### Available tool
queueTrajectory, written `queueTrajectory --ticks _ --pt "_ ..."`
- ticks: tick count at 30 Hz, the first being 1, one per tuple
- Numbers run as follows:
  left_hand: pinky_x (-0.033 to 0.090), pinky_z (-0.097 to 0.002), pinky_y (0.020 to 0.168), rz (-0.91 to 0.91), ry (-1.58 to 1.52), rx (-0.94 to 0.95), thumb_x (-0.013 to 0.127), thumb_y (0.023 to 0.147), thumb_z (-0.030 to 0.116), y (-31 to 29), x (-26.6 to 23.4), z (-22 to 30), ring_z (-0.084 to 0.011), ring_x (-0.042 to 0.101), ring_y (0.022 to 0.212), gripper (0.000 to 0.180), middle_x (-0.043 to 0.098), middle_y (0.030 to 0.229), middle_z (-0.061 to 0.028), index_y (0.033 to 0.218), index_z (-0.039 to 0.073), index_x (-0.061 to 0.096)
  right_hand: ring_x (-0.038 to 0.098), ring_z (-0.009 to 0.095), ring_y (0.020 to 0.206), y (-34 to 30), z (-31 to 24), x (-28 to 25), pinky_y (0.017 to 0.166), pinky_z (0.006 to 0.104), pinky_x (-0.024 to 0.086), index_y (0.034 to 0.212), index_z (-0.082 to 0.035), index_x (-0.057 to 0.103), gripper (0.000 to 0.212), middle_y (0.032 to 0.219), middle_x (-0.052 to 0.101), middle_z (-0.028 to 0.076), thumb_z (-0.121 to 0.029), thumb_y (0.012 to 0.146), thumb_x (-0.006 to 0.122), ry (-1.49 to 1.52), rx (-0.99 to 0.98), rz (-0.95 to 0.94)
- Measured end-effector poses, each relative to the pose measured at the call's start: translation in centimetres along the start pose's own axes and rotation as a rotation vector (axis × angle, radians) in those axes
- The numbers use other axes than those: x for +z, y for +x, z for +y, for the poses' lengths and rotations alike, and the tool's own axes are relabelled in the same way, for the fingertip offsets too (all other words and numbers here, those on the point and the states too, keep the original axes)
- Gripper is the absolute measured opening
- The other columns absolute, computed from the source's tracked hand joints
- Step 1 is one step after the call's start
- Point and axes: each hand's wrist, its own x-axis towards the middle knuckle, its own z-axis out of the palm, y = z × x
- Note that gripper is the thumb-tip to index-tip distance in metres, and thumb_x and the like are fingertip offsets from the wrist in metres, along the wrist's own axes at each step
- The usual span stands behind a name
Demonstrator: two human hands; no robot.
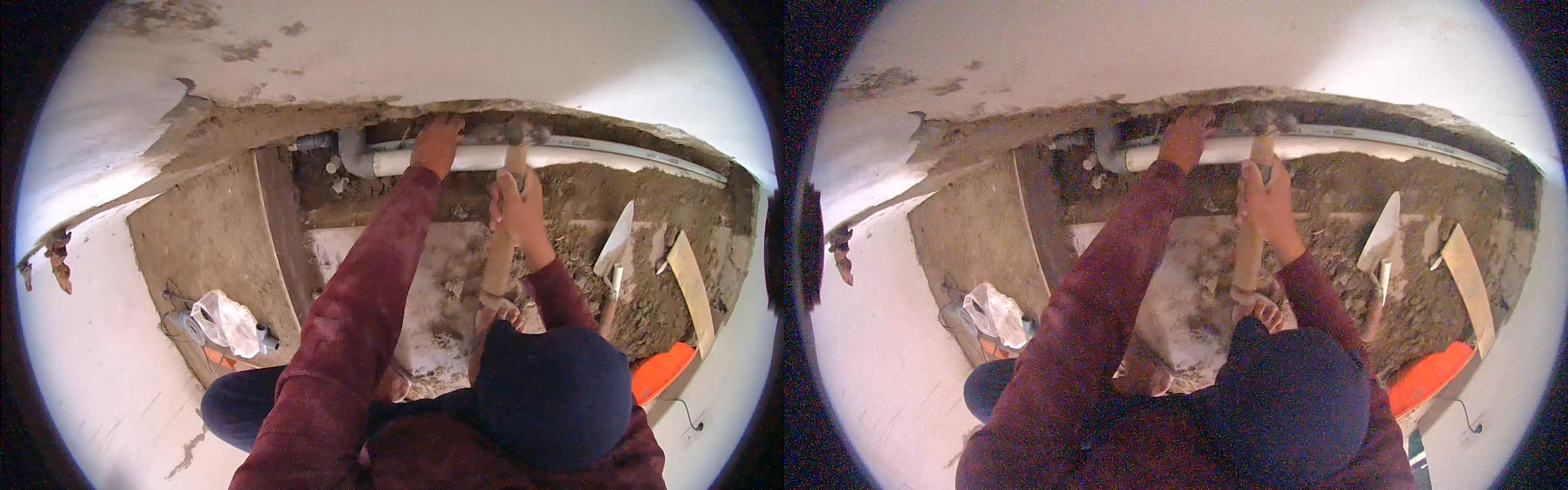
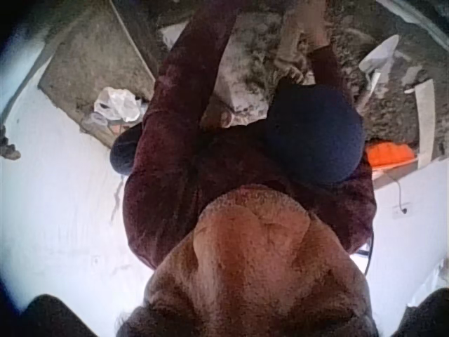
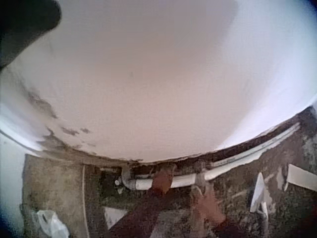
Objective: The person installs a white PVC pipe into a wall opening, using a hammer to tap it into place and adjusting the connection with both hands.
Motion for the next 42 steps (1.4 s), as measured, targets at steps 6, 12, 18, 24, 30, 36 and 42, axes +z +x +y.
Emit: queueTrajectory --ticks 6,12,18,24,30,36,42 --pt "0.046 -0.0424 0.088 -0.06 0.02 -0.079 0.054 0.088 0.027 -0.2 -2.1 1.3 -0.0345 0.057 0.101 0.033 0.06 0.109 -0.0174 0.113 0.006 0.058 0.044 0.01 0.041 -0.6 -0.2 1.5 0.033 0.0266 0.039 0.095 -0.007 0.042 0.014 0.063 0.046 0.002 -0.018 0.092 0.05 0.126 -0.232 0.16" --pt "0.04 -0.0481 0.092 0.098 -0.026 0.206 0.057 0.085 0.033 -1.0 0.5 -0.7 -0.0325 0.052 0.109 0.036 0.06 0.108 -0.0146 0.113 0.01 0.057 0.054 0.022 0.058 -1.2 -1.9 -1.1 0.053 0.0343 0.046 0.104 -0.003 0.047 0.023 0.075 0.054 0.009 -0.022 0.091 0.051 -0.583 -0.415 0.018" --pt "0.033 -0.0513 0.099 -0.091 -0.133 0.217 0.049 0.089 0.043 0.4 0.3 -0.6 -0.0328 0.049 0.114 0.045 0.056 0.116 -0.0178 0.121 0.011 0.049 0.058 0.038 0.079 -11.7 0.4 -8.5 0.067 0.0421 0.045 0.109 -0.003 0.049 0.031 0.088 0.056 0.021 -0.023 0.087 0.056 -1.028 -0.187 -0.059" --pt "0.034 -0.0466 0.102 -0.314 0.079 0.065 0.036 0.092 0.053 3.4 1.0 1.3 -0.0372 0.043 0.123 0.064 0.048 0.131 -0.0209 0.13 0.002 0.043 0.055 0.04 0.082 -14.4 3.7 -11.0 0.07 0.0438 0.045 0.107 -0.004 0.05 0.035 0.091 0.054 0.019 -0.02 0.08 0.064 -1.27 -0.259 -0.169" --pt "0.03 -0.0559 0.097 -0.401 -0.126 0.069 0.039 0.09 0.055 4.0 1.4 1.5 -0.0378 0.051 0.11 0.057 0.055 0.119 -0.0204 0.117 0.006 0.05 0.053 0.036 0.079 -10.6 -0.4 -8.8 0.067 0.0404 0.044 0.103 -0.002 0.053 0.028 0.091 0.053 0.017 -0.015 0.08 0.063 -1.4 -0.576 -0.182" --pt "0.038 -0.0484 0.084 0.058 -0.334 0.487 0.056 0.081 0.053 -1.8 -1.9 7.6 -0.0374 0.049 0.095 0.051 0.053 0.101 -0.0161 0.098 0.006 0.052 0.051 0.044 0.099 -2.2 -4.2 -5.5 0.083 0.0438 0.044 0.115 -0.002 0.047 0.041 0.114 0.05 0.023 -0.003 0.076 0.058 -1.044 -0.5 -0.16" --pt "0.029 -0.0492 0.099 0.402 -0.333 0.357 0.062 0.079 0.047 -8.2 -7.9 9.1 -0.0408 0.037 0.115 0.053 0.041 0.121 -0.0195 0.11 0.007 0.048 0.051 0.038 0.111 -0.1 -7.7 1.5 0.09 0.038 0.043 0.109 -0.004 0.055 0.039 0.132 0.043 0.017 -0.005 0.071 0.063 -0.746 -0.73 -0.509"
